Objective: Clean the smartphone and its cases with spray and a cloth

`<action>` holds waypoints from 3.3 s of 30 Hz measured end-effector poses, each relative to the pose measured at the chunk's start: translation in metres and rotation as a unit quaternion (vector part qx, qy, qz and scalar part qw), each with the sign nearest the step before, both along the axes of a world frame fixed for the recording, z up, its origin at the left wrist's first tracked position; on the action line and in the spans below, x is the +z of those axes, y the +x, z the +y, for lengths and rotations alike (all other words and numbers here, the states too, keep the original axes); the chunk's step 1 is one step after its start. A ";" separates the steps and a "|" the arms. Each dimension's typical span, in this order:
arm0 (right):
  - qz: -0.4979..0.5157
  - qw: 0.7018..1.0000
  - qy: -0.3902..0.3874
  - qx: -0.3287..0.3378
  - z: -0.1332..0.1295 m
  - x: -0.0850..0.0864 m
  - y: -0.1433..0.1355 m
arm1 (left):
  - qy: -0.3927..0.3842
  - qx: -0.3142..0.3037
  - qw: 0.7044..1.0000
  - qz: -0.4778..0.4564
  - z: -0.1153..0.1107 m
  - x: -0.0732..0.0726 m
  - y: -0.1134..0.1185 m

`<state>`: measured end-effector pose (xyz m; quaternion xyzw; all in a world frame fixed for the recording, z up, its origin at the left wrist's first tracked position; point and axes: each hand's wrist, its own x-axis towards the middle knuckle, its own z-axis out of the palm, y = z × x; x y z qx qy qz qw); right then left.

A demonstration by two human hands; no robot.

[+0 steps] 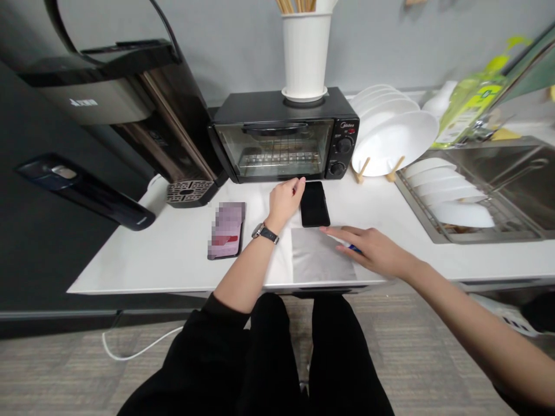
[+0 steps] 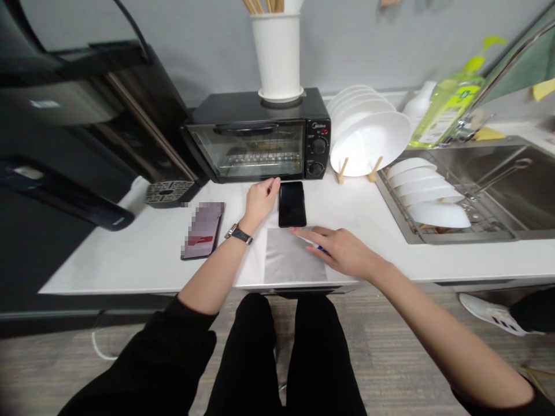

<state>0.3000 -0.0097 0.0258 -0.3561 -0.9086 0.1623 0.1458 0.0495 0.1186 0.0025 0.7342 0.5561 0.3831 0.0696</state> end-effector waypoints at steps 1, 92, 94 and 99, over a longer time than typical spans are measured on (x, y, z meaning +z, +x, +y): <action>-0.018 1.000 0.010 0.007 0.001 0.001 -0.001 | -0.002 0.001 1.000 0.001 0.000 0.000 0.000; 0.026 0.992 -0.040 -0.120 0.024 0.001 -0.025 | -0.025 -0.013 0.999 0.021 0.001 -0.003 0.004; 0.044 0.991 -0.049 -0.116 0.024 0.004 -0.024 | -0.021 -0.014 0.999 0.019 0.001 -0.003 0.004; 0.091 0.989 -0.077 -0.088 0.026 0.005 -0.024 | -0.020 -0.010 0.999 0.029 0.002 -0.005 0.004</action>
